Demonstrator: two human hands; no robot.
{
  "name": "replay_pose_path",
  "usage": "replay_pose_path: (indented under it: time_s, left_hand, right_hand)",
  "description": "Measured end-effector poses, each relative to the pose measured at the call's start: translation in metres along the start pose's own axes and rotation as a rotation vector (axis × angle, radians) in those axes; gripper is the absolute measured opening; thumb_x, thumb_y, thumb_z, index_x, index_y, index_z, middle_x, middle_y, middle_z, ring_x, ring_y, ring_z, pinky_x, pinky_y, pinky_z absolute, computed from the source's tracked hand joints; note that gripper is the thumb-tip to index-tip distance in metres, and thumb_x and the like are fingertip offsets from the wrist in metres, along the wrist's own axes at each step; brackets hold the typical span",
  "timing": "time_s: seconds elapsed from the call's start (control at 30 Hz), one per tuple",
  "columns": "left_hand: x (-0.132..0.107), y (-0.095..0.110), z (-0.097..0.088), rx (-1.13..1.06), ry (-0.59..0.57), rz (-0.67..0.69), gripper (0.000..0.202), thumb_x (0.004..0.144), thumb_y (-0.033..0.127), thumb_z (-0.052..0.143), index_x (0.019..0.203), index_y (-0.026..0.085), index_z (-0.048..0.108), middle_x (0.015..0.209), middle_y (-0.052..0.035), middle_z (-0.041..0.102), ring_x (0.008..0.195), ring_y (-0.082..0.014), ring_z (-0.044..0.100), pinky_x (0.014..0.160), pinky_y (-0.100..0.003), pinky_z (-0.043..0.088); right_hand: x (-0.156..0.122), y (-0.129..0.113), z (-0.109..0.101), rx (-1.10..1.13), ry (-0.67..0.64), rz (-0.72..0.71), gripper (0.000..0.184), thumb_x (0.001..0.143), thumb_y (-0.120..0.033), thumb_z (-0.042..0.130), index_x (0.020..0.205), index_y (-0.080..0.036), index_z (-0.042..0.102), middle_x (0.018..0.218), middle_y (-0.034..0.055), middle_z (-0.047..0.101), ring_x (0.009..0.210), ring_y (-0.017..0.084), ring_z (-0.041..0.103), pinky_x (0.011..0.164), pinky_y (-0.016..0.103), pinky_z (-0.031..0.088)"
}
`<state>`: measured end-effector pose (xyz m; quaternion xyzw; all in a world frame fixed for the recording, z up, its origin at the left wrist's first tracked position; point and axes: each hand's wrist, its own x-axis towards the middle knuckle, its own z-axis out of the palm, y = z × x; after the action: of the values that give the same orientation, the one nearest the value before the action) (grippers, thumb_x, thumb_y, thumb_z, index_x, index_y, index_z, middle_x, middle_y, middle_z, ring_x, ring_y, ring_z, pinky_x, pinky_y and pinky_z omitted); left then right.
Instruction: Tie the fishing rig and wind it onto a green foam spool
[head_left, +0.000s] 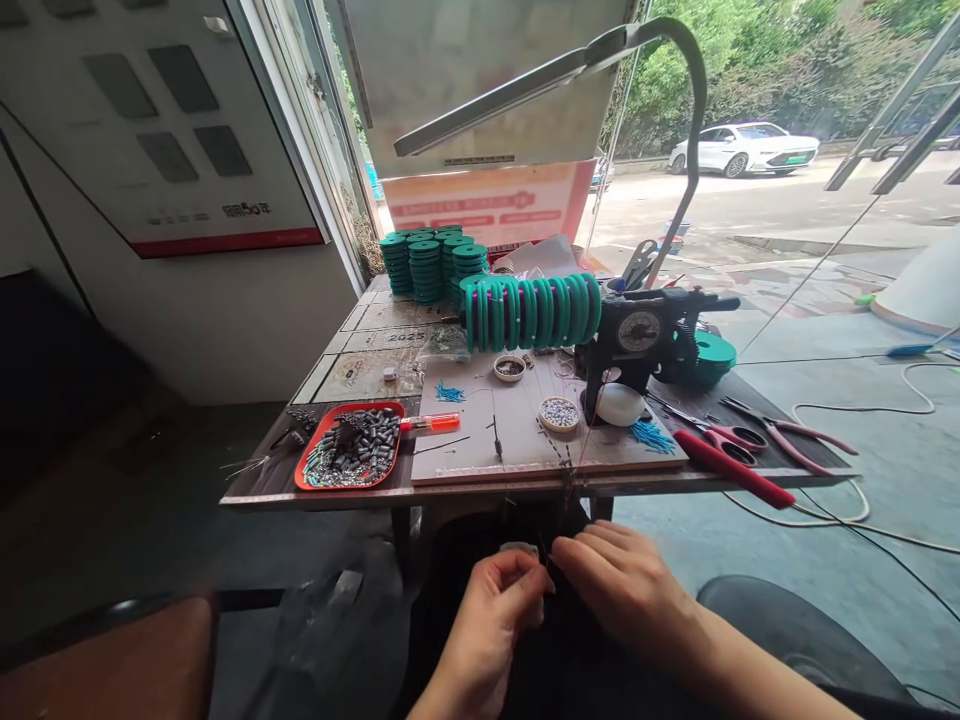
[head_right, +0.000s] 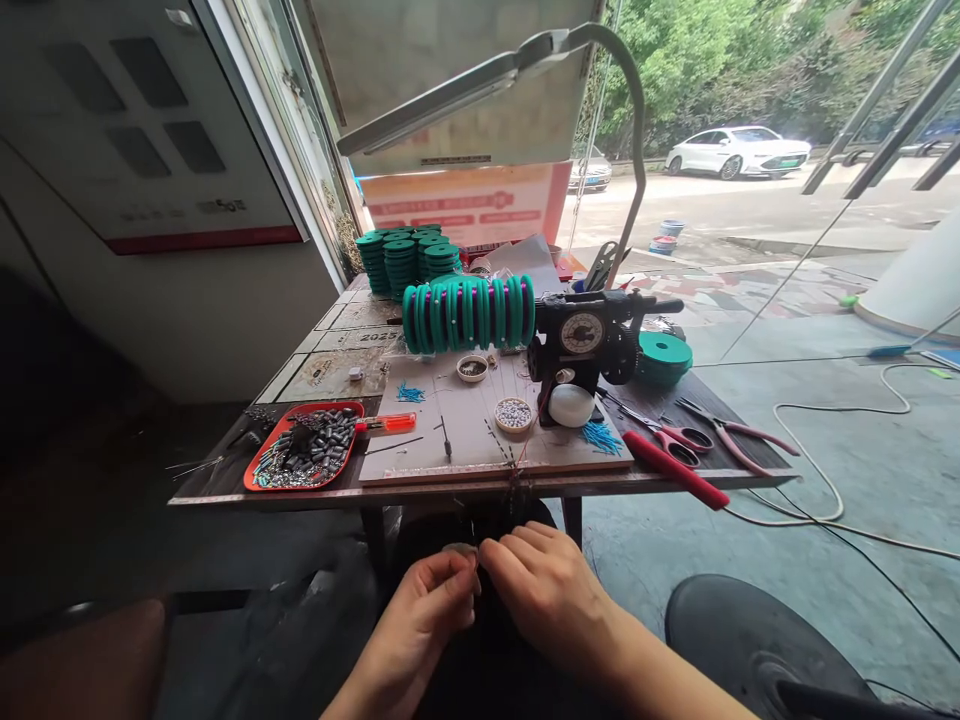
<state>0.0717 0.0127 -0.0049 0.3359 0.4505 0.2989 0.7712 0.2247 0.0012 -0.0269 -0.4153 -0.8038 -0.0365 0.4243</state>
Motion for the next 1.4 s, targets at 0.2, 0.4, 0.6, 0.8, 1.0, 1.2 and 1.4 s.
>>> replay_pose_path:
  time_s: [0.2, 0.4, 0.6, 0.8, 1.0, 1.2, 1.4]
  left_hand:
    - [0.005, 0.000, -0.006, -0.187, 0.015, -0.055, 0.023, 0.056, 0.025, 0.076, 0.058, 0.013, 0.056, 0.080, 0.0023, 0.049, 0.072, -0.0048, 0.047, 0.071, -0.023, 0.045]
    - [0.005, -0.002, -0.009, -0.181, 0.028, -0.027, 0.022, 0.056, 0.026, 0.074, 0.060, 0.014, 0.057, 0.070, 0.0029, 0.050, 0.070, -0.0049, 0.049, 0.066, -0.018, 0.039]
    - [0.003, 0.011, -0.012, 0.113, -0.009, -0.068, 0.027, 0.060, 0.035, 0.072, 0.063, 0.014, 0.055, 0.062, 0.0043, 0.048, 0.059, -0.0012, 0.041, 0.057, -0.015, 0.028]
    - [0.008, 0.018, -0.018, 0.227, -0.082, -0.045, 0.036, 0.058, 0.046, 0.070, 0.059, 0.012, 0.056, 0.051, 0.0040, 0.046, 0.050, -0.0012, 0.037, 0.052, -0.017, 0.021]
    - [0.006, 0.019, -0.035, 0.284, 0.003, 0.006, 0.033, 0.056, 0.042, 0.071, 0.052, 0.012, 0.057, 0.045, 0.0043, 0.048, 0.045, -0.0012, 0.038, 0.051, -0.017, 0.022]
    - [-0.009, 0.010, -0.050, 0.356, 0.096, 0.013, 0.025, 0.059, 0.035, 0.069, 0.052, 0.013, 0.061, 0.043, 0.0052, 0.048, 0.045, -0.0018, 0.039, 0.051, -0.018, 0.022]
    - [-0.006, 0.000, -0.039, 0.325, 0.134, 0.023, 0.016, 0.060, 0.023, 0.067, 0.049, 0.013, 0.059, 0.042, 0.0058, 0.047, 0.046, -0.0016, 0.040, 0.053, -0.017, 0.023]
  right_hand:
    - [-0.011, -0.004, 0.004, 0.183, -0.037, 0.284, 0.033, 0.091, -0.022, 0.035, 0.072, -0.007, 0.058, 0.066, 0.0004, 0.047, 0.066, -0.007, 0.035, 0.065, 0.004, 0.023]
    - [-0.029, -0.028, 0.027, 0.613, -0.393, 0.838, 0.046, 0.082, -0.048, 0.048, 0.091, -0.005, 0.060, 0.069, 0.0003, 0.050, 0.057, -0.009, 0.037, 0.052, -0.002, 0.026]
    - [-0.030, -0.025, 0.033, 0.097, 0.116, 0.315, 0.038, 0.093, -0.020, 0.033, 0.070, -0.007, 0.061, 0.064, 0.0006, 0.047, 0.064, -0.008, 0.037, 0.067, 0.003, 0.023]
    - [-0.021, -0.014, 0.021, -0.128, 0.120, 0.025, 0.044, 0.095, -0.019, 0.029, 0.064, -0.005, 0.057, 0.055, 0.0049, 0.035, 0.063, -0.004, 0.024, 0.068, 0.012, 0.012]
    - [0.040, -0.011, 0.003, -0.147, -0.076, -0.050, 0.039, 0.094, -0.024, 0.031, 0.074, -0.009, 0.061, 0.068, 0.0049, 0.044, 0.069, -0.003, 0.031, 0.072, 0.010, 0.017]
    - [0.165, -0.009, 0.034, -0.356, -0.868, 0.006, 0.019, 0.085, -0.014, 0.045, 0.094, -0.007, 0.060, 0.085, 0.0060, 0.050, 0.085, -0.001, 0.045, 0.082, 0.009, 0.036]
    - [0.197, -0.027, 0.074, -0.376, -1.006, -0.002, 0.046, 0.093, -0.041, 0.036, 0.105, 0.002, 0.049, 0.089, 0.0045, 0.048, 0.095, -0.004, 0.045, 0.093, 0.010, 0.044]
